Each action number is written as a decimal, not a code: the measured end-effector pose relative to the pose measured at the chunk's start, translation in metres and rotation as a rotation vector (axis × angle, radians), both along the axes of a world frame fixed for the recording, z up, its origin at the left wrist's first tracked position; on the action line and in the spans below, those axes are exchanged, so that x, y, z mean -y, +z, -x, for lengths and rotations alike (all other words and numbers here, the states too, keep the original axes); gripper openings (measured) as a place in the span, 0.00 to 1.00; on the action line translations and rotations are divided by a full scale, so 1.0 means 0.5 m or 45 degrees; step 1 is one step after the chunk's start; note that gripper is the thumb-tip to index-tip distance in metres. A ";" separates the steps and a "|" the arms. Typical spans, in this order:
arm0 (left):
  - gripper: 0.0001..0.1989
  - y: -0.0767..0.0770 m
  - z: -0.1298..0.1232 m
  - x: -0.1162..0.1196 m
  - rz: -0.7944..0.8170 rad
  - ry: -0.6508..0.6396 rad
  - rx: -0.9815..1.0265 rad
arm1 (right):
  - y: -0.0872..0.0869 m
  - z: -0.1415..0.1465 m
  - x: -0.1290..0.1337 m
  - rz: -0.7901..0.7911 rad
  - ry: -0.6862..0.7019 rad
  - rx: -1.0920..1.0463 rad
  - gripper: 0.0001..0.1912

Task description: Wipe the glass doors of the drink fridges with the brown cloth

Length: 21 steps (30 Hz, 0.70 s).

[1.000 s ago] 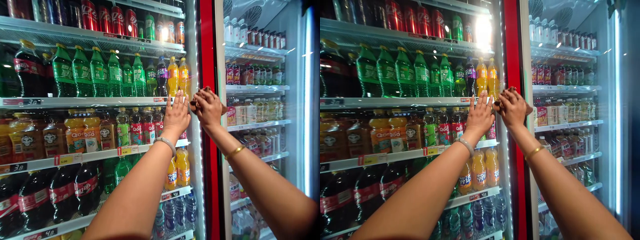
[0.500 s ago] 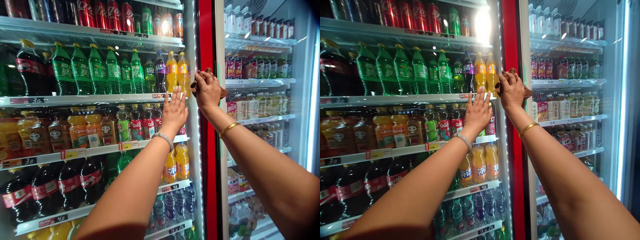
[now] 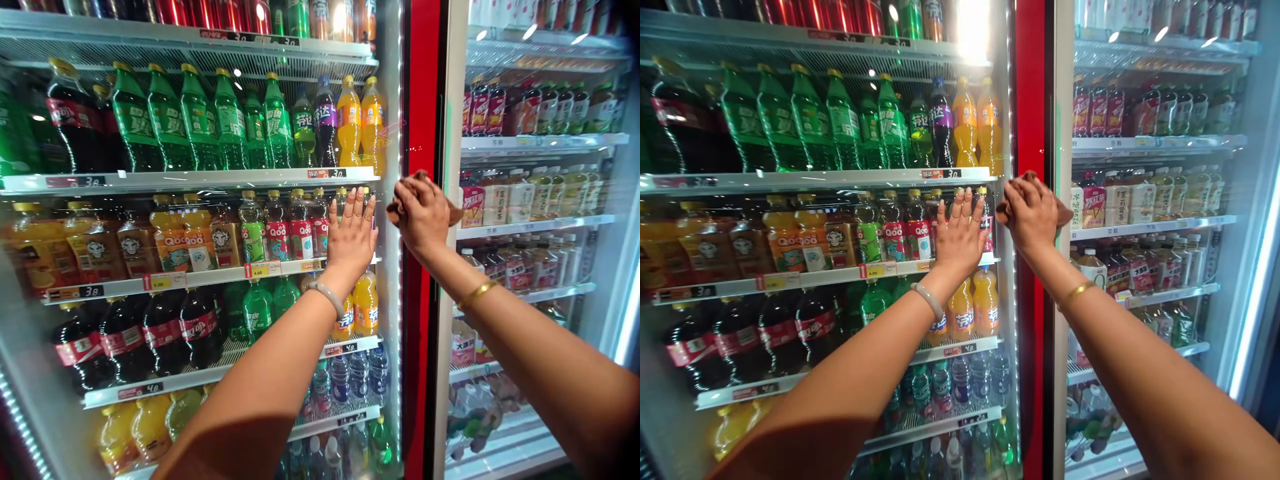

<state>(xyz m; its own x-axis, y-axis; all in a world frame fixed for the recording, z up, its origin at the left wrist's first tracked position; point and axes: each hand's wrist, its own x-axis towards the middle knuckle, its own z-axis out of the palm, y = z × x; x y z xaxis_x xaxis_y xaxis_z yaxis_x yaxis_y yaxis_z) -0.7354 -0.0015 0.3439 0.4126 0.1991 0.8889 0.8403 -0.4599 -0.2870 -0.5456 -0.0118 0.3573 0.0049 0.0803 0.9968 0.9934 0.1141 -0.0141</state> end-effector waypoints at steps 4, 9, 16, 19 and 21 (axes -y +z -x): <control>0.34 -0.018 -0.009 0.002 0.023 0.025 0.043 | 0.075 0.017 -0.014 -0.065 0.016 -0.093 0.28; 0.36 -0.039 -0.008 0.006 0.037 0.045 0.045 | -0.109 0.027 0.005 -0.057 -0.035 0.038 0.28; 0.35 -0.046 -0.012 0.003 0.028 0.034 0.061 | -0.149 0.018 0.016 0.085 -0.011 0.196 0.25; 0.34 -0.045 -0.011 0.006 0.038 0.037 0.059 | -0.015 0.030 0.005 0.020 -0.020 0.051 0.25; 0.35 -0.044 -0.010 0.008 0.055 0.036 0.059 | 0.044 0.042 -0.002 -0.022 -0.024 -0.050 0.26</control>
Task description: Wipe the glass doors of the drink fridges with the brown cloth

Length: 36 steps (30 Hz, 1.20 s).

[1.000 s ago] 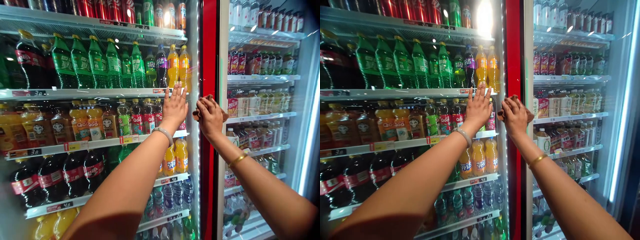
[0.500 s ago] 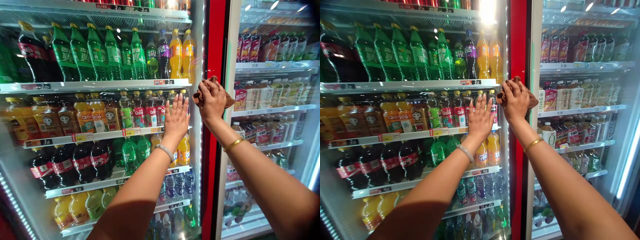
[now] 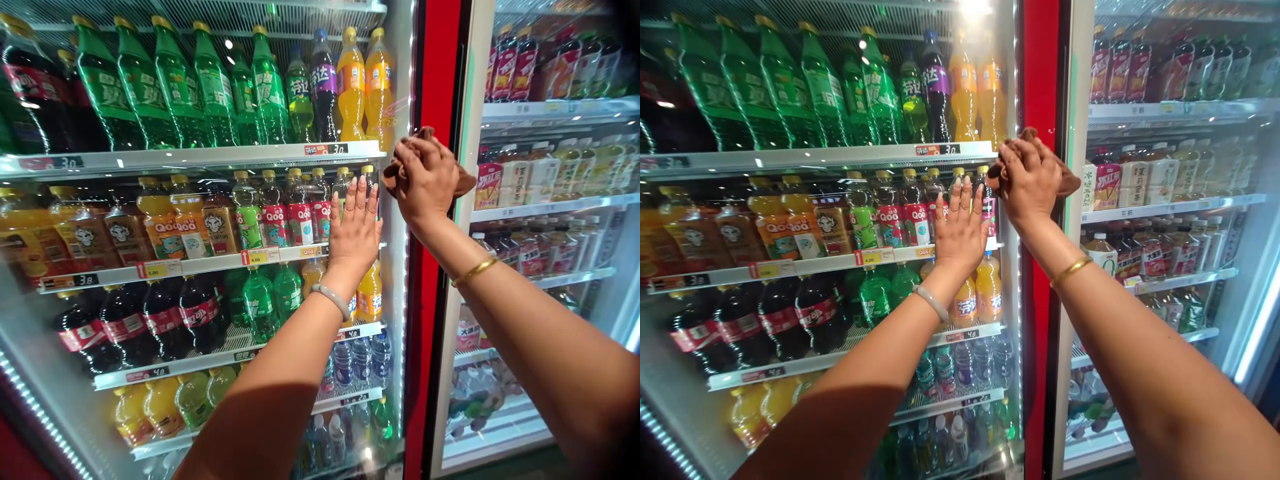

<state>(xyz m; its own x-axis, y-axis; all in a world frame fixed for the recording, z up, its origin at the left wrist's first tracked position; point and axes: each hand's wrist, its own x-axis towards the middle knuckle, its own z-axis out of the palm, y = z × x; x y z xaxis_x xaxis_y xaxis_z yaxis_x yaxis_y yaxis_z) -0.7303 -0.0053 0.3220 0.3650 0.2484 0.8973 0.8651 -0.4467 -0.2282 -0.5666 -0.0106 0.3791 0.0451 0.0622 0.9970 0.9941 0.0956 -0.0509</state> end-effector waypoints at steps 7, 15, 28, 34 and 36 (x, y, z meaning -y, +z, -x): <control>0.36 -0.005 0.006 0.000 0.015 -0.011 -0.023 | -0.168 0.016 0.006 0.014 -0.015 0.016 0.28; 0.37 -0.091 0.010 -0.003 -0.031 -0.072 0.009 | -0.318 -0.023 0.015 0.002 -0.009 0.257 0.25; 0.40 -0.119 0.004 -0.002 -0.027 -0.112 0.081 | -0.320 0.004 -0.010 -0.192 -0.087 0.088 0.24; 0.44 -0.222 -0.010 0.006 0.026 -0.081 0.115 | -0.483 0.007 0.028 -0.043 -0.078 0.153 0.23; 0.45 -0.257 -0.014 0.006 0.040 -0.071 0.112 | -0.448 0.010 0.026 -0.028 -0.081 0.107 0.22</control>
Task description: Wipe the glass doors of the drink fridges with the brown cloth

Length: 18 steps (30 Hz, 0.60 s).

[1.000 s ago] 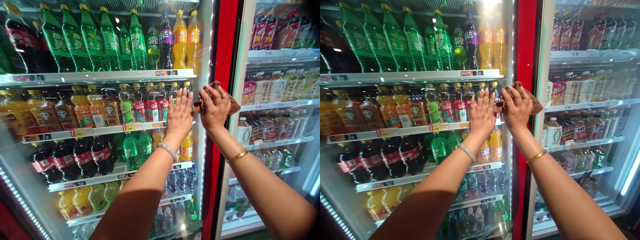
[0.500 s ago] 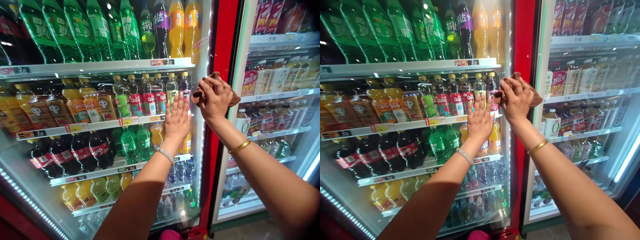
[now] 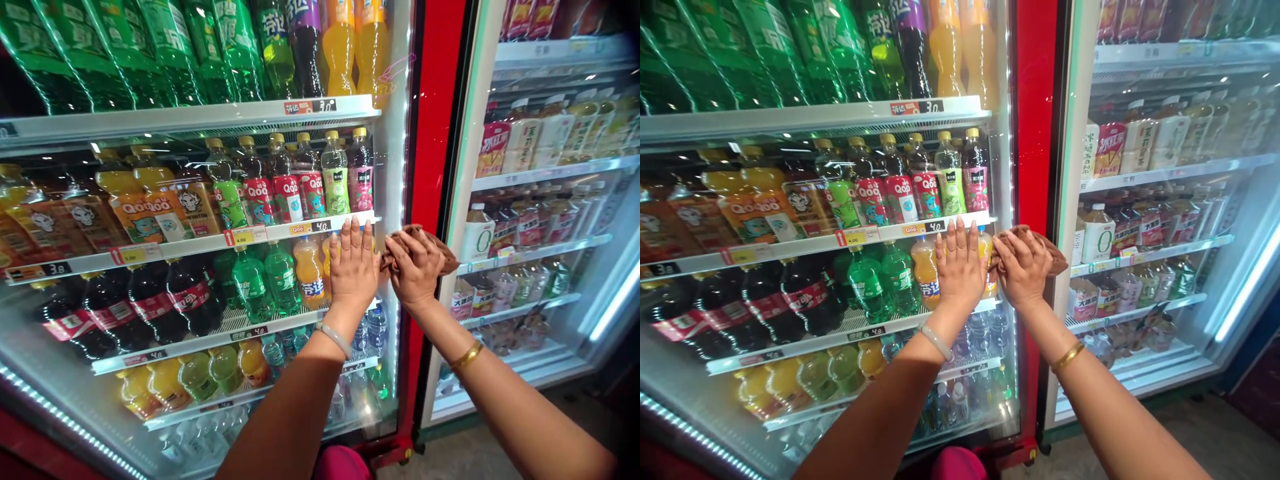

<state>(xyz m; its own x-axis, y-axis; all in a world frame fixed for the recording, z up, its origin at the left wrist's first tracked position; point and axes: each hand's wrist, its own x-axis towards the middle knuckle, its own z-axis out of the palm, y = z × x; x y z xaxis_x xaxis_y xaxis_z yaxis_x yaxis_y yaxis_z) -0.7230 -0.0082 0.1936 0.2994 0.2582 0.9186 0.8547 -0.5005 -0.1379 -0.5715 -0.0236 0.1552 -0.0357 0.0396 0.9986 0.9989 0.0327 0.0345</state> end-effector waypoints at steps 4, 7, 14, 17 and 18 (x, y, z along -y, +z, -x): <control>0.46 -0.031 -0.005 -0.003 0.028 -0.006 0.012 | 0.115 0.003 -0.026 -0.081 0.000 -0.139 0.24; 0.46 -0.031 -0.005 -0.003 0.054 -0.019 0.017 | 0.132 0.003 -0.041 -0.131 0.004 -0.129 0.24; 0.43 -0.034 -0.008 0.007 0.113 -0.013 0.032 | -0.131 0.015 0.003 0.006 0.018 -0.102 0.25; 0.41 -0.040 -0.009 0.009 0.106 -0.007 0.044 | -0.210 0.019 0.025 0.128 0.021 -0.092 0.25; 0.41 -0.042 -0.009 0.009 0.103 -0.007 0.041 | -0.212 0.018 0.028 0.155 0.021 -0.094 0.24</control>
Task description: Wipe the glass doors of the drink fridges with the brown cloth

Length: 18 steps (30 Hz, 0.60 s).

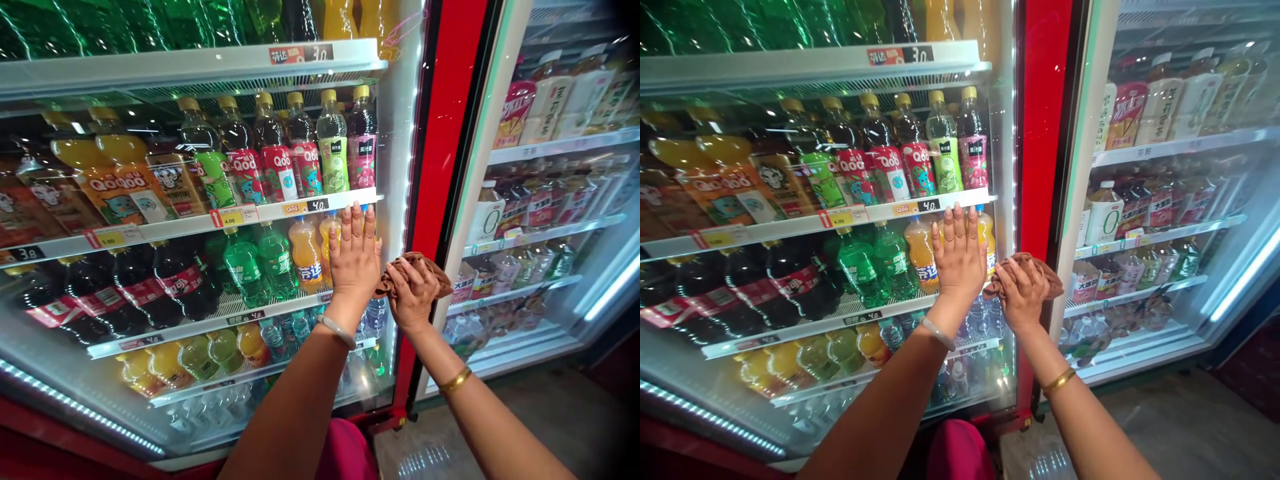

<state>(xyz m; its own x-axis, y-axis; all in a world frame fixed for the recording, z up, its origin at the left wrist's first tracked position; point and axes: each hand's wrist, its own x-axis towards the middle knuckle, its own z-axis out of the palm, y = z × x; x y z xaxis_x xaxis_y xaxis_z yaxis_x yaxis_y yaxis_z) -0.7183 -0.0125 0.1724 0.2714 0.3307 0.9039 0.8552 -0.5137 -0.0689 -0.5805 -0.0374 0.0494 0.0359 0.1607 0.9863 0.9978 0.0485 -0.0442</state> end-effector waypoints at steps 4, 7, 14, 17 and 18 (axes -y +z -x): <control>0.41 -0.006 -0.001 -0.004 0.008 -0.008 -0.003 | 0.108 -0.012 -0.018 -0.042 0.017 -0.023 0.24; 0.43 -0.005 -0.002 -0.006 0.037 -0.021 0.008 | 0.227 -0.016 -0.045 -0.181 -0.012 -0.080 0.24; 0.42 -0.034 -0.003 0.005 0.055 0.004 0.004 | 0.163 -0.008 -0.052 -0.283 0.025 0.015 0.24; 0.41 -0.090 -0.006 0.014 0.061 0.041 -0.014 | 0.019 -0.004 -0.016 -0.147 0.040 0.013 0.24; 0.40 -0.109 -0.007 0.017 0.062 0.056 -0.030 | -0.024 -0.004 -0.003 -0.055 0.054 0.011 0.23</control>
<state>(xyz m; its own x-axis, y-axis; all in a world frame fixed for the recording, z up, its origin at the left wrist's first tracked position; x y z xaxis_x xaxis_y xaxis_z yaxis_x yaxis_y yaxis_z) -0.7146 -0.0211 0.1178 0.2765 0.3860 0.8801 0.8753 -0.4792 -0.0648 -0.5788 -0.0361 0.0376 0.0212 0.1192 0.9926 0.9952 0.0921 -0.0324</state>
